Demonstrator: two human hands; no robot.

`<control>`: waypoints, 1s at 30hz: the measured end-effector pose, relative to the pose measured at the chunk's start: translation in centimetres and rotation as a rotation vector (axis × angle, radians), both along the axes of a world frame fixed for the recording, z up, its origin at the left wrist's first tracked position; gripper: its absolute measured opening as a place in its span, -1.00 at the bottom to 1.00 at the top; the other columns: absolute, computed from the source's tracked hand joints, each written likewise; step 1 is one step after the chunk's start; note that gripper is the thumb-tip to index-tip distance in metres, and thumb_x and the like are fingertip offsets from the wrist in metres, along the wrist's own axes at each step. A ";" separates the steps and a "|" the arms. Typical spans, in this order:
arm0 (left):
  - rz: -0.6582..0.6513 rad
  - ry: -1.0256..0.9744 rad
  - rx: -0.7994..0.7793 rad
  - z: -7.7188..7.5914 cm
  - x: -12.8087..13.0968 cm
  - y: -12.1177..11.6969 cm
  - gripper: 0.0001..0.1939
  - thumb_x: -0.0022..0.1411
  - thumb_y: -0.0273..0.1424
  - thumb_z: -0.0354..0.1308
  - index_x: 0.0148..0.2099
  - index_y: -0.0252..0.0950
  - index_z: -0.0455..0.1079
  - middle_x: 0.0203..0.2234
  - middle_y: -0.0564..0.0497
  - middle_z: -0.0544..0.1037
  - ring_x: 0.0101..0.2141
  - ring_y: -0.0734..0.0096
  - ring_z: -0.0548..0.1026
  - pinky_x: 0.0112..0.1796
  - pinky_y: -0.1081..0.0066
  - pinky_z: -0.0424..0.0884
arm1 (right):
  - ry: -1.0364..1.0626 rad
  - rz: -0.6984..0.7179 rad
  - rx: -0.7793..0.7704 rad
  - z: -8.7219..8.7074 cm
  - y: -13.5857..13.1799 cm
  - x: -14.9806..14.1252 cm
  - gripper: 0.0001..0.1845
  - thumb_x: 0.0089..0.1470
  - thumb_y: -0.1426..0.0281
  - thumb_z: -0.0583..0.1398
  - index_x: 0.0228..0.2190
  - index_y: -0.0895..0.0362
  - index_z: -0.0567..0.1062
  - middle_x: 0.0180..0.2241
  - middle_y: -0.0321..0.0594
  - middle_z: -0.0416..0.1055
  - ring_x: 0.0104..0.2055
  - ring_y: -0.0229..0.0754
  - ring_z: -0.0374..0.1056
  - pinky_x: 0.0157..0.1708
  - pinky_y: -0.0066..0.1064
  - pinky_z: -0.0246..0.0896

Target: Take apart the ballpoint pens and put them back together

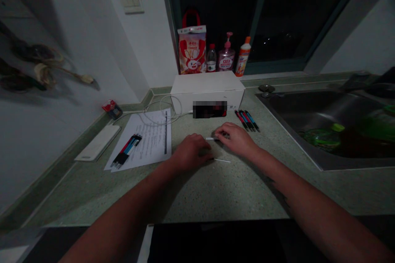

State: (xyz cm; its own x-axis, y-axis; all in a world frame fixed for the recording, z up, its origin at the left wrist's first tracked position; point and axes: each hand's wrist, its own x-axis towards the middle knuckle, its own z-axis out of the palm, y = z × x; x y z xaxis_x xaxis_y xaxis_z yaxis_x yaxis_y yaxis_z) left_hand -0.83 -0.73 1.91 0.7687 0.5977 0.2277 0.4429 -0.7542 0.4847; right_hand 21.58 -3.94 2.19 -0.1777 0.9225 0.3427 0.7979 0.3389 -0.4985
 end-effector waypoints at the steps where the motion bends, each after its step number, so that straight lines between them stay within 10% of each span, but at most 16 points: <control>1: -0.039 0.026 0.005 0.2 0.1 -0.3 -0.85 0.15 -0.30 0.34 -0.21 -0.19 0.59 -0.29 -0.08 0.57 -0.18 0.13 0.47 -0.09 0.17 0.32 | 0.012 0.012 -0.021 0.1 -0.1 -0.1 -0.87 0.21 0.38 0.21 -0.34 0.08 0.59 -0.33 -0.20 0.51 -0.26 -0.13 0.40 -0.22 -0.29 0.24; 18: -0.047 0.120 0.086 0.2 0.2 -0.2 -0.91 0.21 -0.43 0.22 -0.29 -0.23 0.56 -0.34 -0.09 0.56 -0.23 0.15 0.45 -0.16 0.21 0.25 | -0.159 0.255 -0.227 -0.3 -0.9 -1.0 -0.92 0.01 0.48 0.29 -0.43 0.04 0.55 -0.43 -0.32 0.46 -0.38 -0.19 0.33 -0.40 -0.37 0.04; 30: 0.183 0.122 0.176 0.7 -1.2 1.4 -0.78 0.25 -0.47 0.19 -0.07 -0.24 0.56 -0.24 -0.10 0.60 -0.16 0.14 0.48 -0.09 0.17 0.34 | -0.245 0.040 -0.063 0.7 -0.5 0.3 -0.92 0.15 0.47 0.25 -0.39 0.08 0.54 -0.34 -0.18 0.49 -0.21 -0.09 0.36 -0.24 -0.31 0.16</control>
